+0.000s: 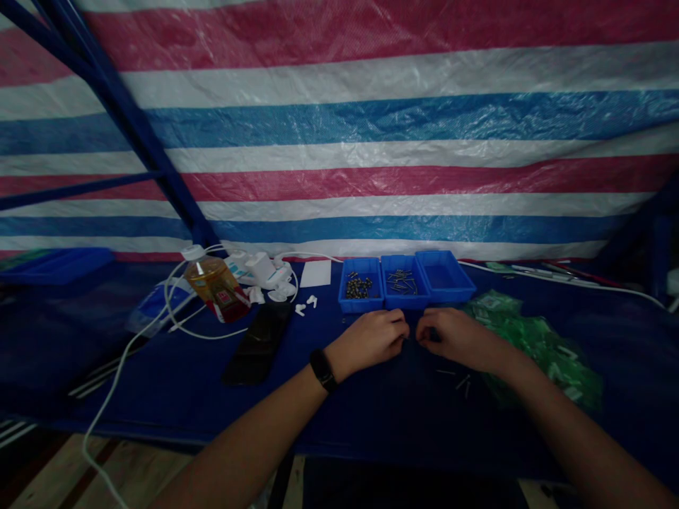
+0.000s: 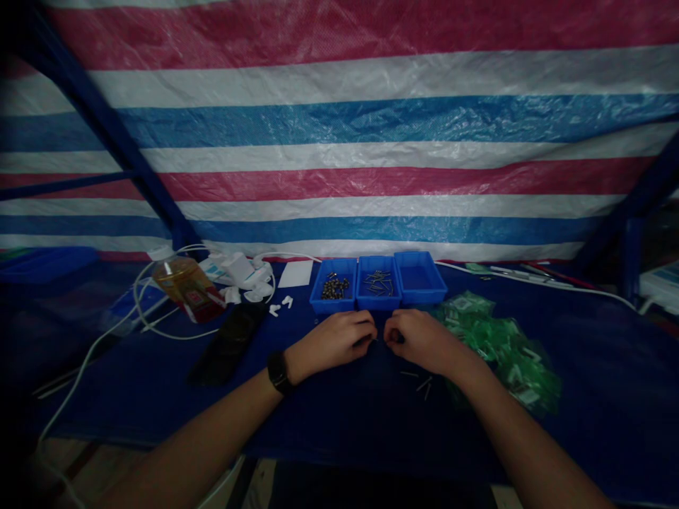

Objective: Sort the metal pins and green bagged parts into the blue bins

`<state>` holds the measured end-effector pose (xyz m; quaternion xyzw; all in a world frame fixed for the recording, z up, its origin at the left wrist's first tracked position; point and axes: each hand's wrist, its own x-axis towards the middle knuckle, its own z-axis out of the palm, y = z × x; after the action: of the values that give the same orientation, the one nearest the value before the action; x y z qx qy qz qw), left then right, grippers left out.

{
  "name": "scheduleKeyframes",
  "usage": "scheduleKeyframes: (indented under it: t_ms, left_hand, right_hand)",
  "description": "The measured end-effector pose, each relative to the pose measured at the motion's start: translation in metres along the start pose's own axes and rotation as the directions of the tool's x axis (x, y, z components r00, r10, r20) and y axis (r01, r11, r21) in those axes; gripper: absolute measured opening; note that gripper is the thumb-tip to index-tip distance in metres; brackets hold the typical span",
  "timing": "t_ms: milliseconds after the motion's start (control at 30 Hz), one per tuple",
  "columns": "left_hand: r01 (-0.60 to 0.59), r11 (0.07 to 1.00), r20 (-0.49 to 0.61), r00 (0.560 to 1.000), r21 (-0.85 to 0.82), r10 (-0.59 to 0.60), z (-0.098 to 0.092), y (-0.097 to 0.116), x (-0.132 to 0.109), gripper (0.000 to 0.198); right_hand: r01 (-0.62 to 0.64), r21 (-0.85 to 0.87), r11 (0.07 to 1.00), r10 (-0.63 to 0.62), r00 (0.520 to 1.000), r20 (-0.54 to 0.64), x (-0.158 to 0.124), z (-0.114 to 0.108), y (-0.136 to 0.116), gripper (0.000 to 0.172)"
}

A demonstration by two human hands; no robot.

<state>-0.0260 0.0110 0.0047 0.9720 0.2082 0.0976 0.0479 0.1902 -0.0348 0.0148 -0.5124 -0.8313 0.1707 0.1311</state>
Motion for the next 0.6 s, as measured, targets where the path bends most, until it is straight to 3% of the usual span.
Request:
scheduleKeyframes:
  t_ms: [367,600]
  left_hand:
    - [0.097,0.987,-0.040,0.994,-0.125,-0.103,0.0011,-0.0022,0.0037,0.016]
    - [0.129,0.970,-0.024,0.990,-0.205,-0.136,-0.0059,-0.0032,-0.0011,0.018]
  right_hand:
    - [-0.012,0.062,0.998,0.020,0.993,-0.117,0.0031,-0.0020,-0.0056,0.022]
    - [-0.010,0.016,1.000,0.011,0.994,-0.111,0.0047,0.0026,-0.0025,0.023]
